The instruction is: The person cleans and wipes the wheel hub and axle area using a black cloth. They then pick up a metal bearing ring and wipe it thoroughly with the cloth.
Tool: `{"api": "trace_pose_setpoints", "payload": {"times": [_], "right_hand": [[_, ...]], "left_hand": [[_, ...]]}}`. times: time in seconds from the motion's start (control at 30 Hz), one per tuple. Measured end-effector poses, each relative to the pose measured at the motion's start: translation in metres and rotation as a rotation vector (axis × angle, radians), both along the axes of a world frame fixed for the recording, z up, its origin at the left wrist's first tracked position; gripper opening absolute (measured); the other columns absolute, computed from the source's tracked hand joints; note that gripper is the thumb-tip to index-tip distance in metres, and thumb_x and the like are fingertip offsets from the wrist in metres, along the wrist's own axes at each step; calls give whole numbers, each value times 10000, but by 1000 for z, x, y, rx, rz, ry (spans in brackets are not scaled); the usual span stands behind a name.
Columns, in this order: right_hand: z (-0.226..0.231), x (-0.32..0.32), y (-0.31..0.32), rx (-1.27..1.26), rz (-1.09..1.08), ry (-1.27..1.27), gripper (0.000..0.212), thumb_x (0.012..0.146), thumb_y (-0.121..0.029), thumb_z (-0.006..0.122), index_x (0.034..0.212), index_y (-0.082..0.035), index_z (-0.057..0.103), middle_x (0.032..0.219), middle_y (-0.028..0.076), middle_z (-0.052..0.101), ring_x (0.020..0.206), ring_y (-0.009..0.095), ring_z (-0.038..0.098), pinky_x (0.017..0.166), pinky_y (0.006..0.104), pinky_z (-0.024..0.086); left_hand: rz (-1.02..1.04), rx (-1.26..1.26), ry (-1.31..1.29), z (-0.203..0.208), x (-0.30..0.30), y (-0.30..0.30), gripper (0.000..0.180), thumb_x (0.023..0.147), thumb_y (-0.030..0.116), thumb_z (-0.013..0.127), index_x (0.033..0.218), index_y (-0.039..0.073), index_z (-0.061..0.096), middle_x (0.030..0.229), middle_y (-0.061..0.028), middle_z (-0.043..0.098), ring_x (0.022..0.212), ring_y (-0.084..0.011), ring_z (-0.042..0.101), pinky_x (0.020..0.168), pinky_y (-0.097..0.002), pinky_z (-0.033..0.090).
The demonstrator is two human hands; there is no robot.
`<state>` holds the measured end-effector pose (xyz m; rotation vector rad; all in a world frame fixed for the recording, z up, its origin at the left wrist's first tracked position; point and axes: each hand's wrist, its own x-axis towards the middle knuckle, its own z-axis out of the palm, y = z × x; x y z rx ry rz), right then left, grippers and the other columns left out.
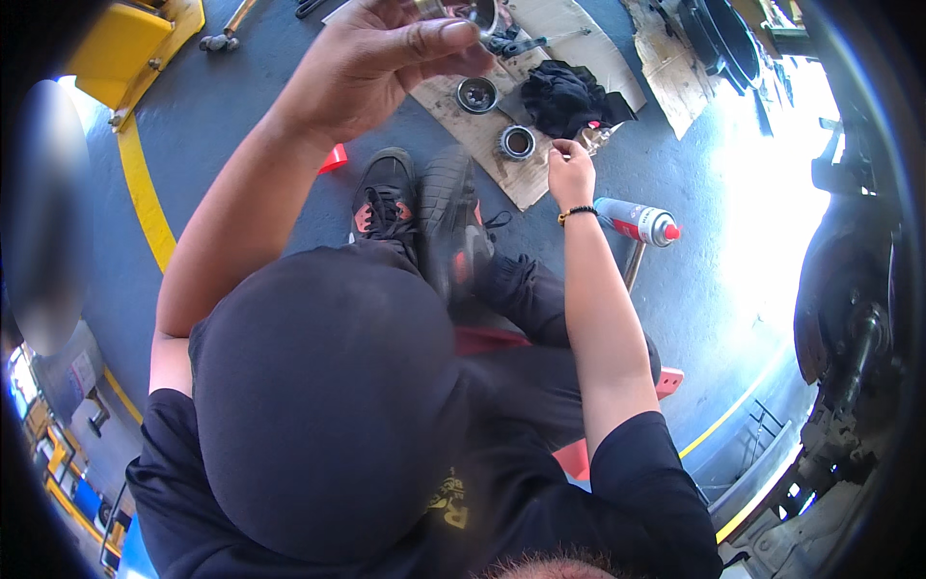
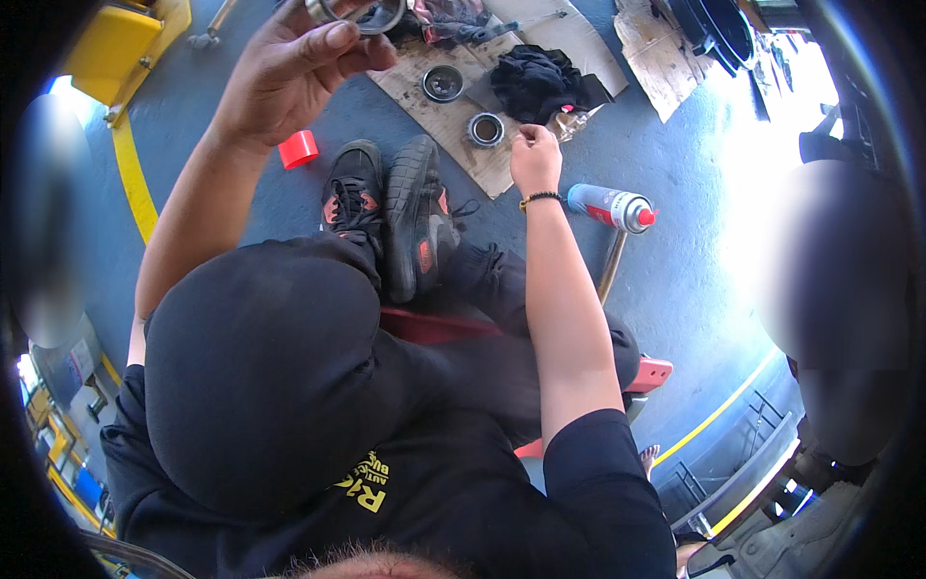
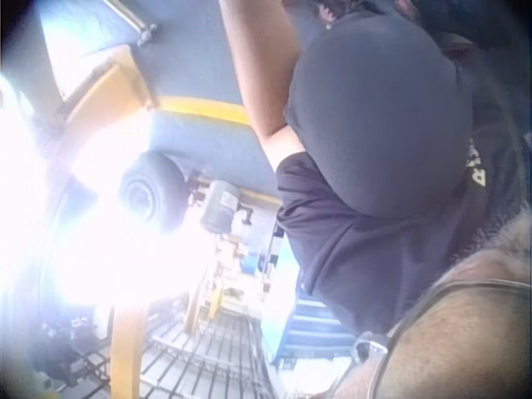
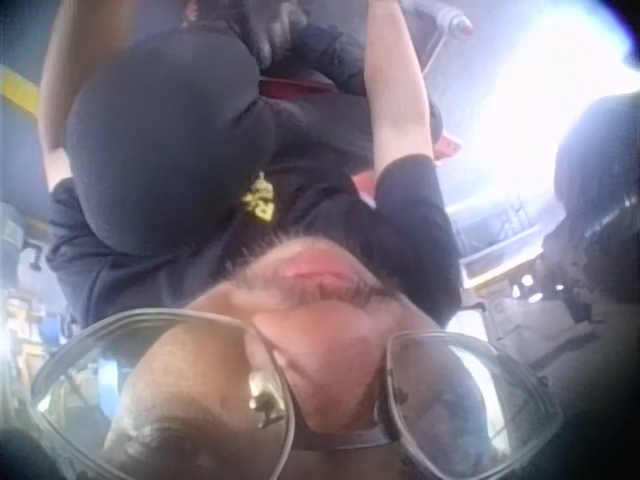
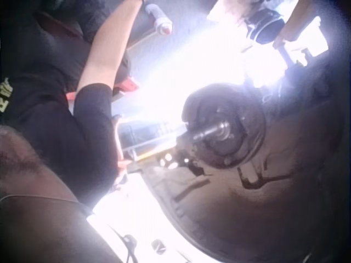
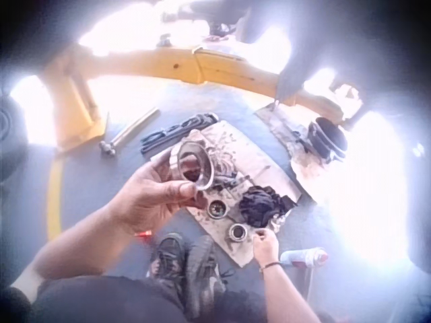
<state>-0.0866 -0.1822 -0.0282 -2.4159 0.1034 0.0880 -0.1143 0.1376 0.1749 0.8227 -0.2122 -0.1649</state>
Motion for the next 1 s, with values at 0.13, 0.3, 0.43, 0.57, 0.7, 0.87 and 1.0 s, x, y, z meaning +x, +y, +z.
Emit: {"api": "trace_pose_setpoints", "payload": {"times": [0.13,0.3,0.43,0.57,0.7,0.87,1.0], "right_hand": [[-15,18,18,-59,21,-114,237,840,-168,654,1018,-27,719,1077,185,666,1060,340,633,967,415,494],[-32,70,10,-149,-482,-124,466,823,-201,643,1202,62,576,1210,269,590,1186,421,546,1032,453,450],[-44,130,-36,-5,-886,134,578,871,-213,606,1340,87,450,1355,285,489,1291,398,478,1080,422,429],[-66,174,-93,-329,-647,168,550,896,-334,566,1319,16,608,1449,185,532,1308,323,539,1090,395,437],[-54,202,-115,-498,-544,171,276,880,-200,612,1087,-71,740,1225,217,678,1124,333,665,978,412,510],[61,125,-37,344,-772,-537,188,976,-85,559,1116,38,582,1005,187,677,890,300,674,818,412,511],[92,58,-13,982,-562,-447,193,1014,-79,546,1198,-22,547,985,121,656,851,204,659,741,348,521]], "left_hand": [[158,201,-41,3,-1,27,681,847,58,785,1440,55,450,1223,-117,644,984,-226,699,859,-404,623],[49,101,-53,-9,-5,44,677,853,156,783,1426,22,450,1204,-133,629,1048,-223,675,862,-374,608],[96,416,41,-20,-18,50,988,708,368,903,1493,14,417,1348,-143,592,1016,-234,686,909,-380,560],[-4,274,157,-26,-23,36,1023,709,345,908,1518,9,379,1336,-137,580,1029,-224,651,884,-389,561],[-136,163,175,-35,-24,23,1071,701,307,931,1543,24,334,1303,-120,582,1059,-195,636,920,-404,576],[-218,140,159,-35,-18,20,1079,703,297,928,1552,35,317,1298,-146,585,1072,-226,656,904,-403,588],[-295,-26,189,-32,-19,18,1128,721,278,918,1585,53,229,1354,-217,557,1156,-288,650,907,-417,584]]}}
